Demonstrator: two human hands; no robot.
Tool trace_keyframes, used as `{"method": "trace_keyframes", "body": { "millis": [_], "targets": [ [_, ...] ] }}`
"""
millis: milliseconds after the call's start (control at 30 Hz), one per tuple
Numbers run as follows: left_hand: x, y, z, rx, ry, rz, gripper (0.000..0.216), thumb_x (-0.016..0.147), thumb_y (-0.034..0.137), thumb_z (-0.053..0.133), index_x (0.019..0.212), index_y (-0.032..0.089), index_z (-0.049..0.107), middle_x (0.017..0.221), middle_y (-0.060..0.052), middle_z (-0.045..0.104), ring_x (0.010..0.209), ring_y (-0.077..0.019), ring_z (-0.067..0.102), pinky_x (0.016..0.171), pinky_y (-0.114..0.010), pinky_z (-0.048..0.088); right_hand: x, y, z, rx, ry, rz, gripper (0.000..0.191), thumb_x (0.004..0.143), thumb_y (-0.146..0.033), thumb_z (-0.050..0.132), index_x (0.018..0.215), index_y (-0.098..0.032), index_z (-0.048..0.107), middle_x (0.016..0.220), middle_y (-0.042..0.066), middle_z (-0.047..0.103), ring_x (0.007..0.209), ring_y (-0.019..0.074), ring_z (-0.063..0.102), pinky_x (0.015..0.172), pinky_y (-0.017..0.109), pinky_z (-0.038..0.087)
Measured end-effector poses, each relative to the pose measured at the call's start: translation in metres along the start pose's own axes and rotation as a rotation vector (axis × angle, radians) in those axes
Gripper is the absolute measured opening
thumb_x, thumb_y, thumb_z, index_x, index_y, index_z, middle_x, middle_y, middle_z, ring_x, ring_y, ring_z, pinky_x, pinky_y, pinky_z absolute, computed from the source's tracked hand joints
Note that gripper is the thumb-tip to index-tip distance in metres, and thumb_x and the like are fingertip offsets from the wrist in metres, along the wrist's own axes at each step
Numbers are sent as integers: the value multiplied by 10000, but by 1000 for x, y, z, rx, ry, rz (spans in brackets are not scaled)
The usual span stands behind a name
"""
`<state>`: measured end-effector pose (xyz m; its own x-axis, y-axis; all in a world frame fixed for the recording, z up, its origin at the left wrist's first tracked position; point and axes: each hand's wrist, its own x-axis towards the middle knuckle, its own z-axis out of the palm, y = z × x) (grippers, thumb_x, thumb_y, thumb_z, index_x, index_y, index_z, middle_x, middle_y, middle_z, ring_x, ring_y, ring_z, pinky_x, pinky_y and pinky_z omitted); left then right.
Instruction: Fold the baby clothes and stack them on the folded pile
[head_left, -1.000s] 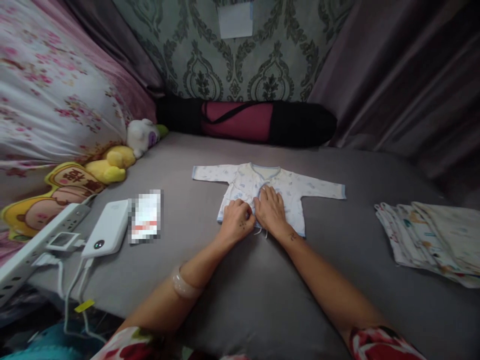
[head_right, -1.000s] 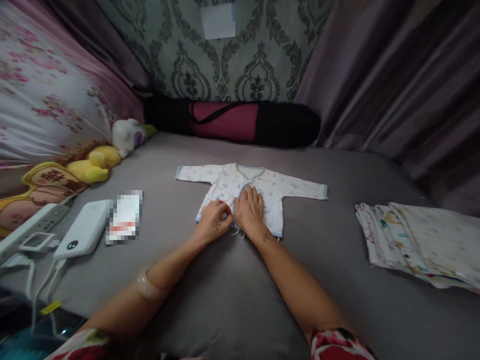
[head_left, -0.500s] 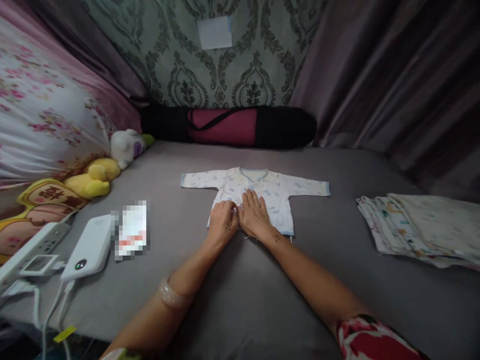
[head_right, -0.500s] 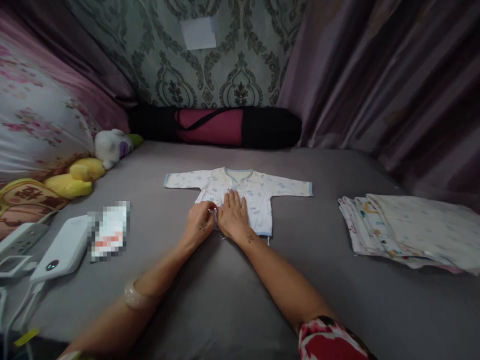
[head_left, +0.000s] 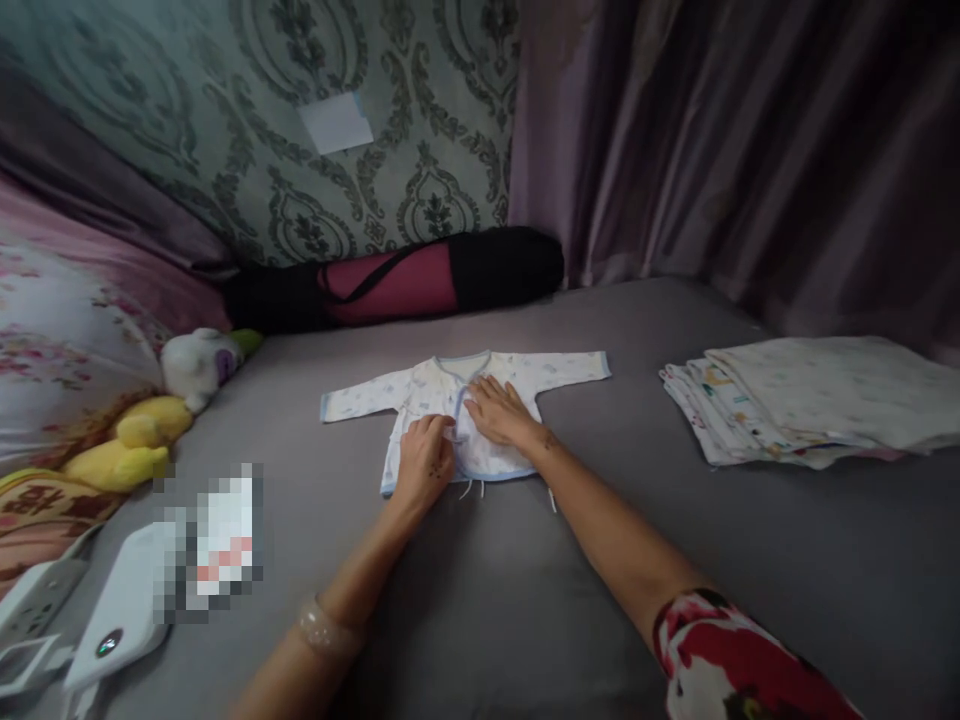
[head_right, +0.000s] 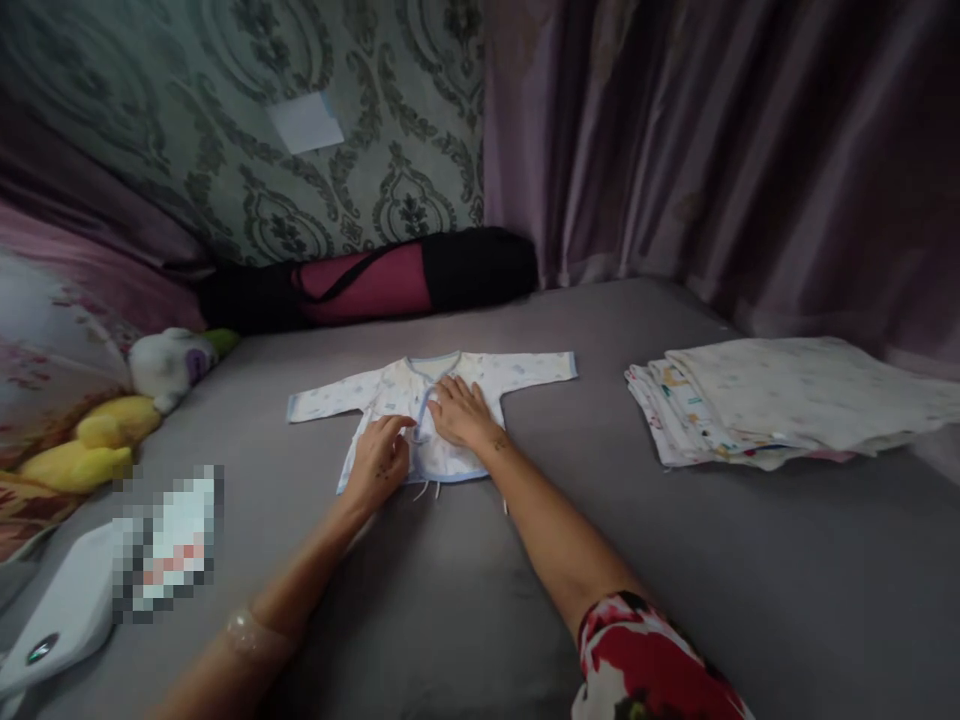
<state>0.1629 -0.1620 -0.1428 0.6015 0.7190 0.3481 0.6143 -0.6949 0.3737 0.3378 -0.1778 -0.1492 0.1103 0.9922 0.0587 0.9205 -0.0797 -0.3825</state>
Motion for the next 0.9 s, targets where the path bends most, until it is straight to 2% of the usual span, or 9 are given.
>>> {"method": "trace_keyframes", "body": {
  "millis": [133,200,300,400,533,667,833,900],
  "targets": [
    [46,7,8,-19,-2,122,427,745,39,395,1107,183,570,1053,-97,634,1023,-229,561,922,-385,431,7,41,-29,-44,136,205,527,969,-359,282,1412,-91,381,1517,156,293,1406,266,205,1124,484,100],
    [72,15,18,-63,-26,174,465,742,30,383,1151,169,555,1102,-107,629,1072,-222,555,953,-378,427,6,71,-48,-64,216,320,464,951,-289,327,1353,-97,458,1447,173,405,1343,276,328,1092,475,184],
    [108,28,41,-128,-96,198,491,754,18,368,1197,148,533,1190,-118,610,1136,-205,544,994,-355,415,-1,113,-70,-75,365,500,392,930,-210,327,1207,-97,581,1232,186,585,1184,268,491,983,401,331],
    [133,36,65,-158,-164,197,467,797,28,352,1223,118,520,1237,-129,595,1156,-189,545,1008,-319,409,-10,138,-79,-71,460,685,394,934,-240,320,1096,-78,641,1097,205,631,1082,283,547,889,375,389],
    [143,36,91,-109,-192,193,398,930,181,300,1267,86,489,1317,-152,541,1229,-196,496,1055,-323,364,-15,146,-75,-83,473,772,370,904,-286,400,1065,-81,663,1087,226,625,1062,310,551,854,399,406],
    [137,33,105,51,-221,165,526,964,402,298,1364,77,399,1456,-174,395,1379,-257,309,1144,-400,221,-12,148,-67,-89,496,853,341,855,-278,476,1073,-86,653,1101,236,609,1066,327,553,839,426,422],
    [134,37,103,101,-290,151,587,959,445,285,1397,61,355,1492,-196,321,1400,-293,253,1145,-432,194,-5,158,-66,-15,485,901,325,826,-263,503,1058,-90,650,1089,235,614,1040,321,579,843,423,435],
    [135,38,99,85,-274,149,587,947,451,321,1384,63,372,1488,-198,322,1391,-291,269,1136,-415,213,-3,160,-68,26,491,876,306,812,-240,507,1037,-99,660,1088,220,620,1018,307,594,826,390,442]
  ]
}}
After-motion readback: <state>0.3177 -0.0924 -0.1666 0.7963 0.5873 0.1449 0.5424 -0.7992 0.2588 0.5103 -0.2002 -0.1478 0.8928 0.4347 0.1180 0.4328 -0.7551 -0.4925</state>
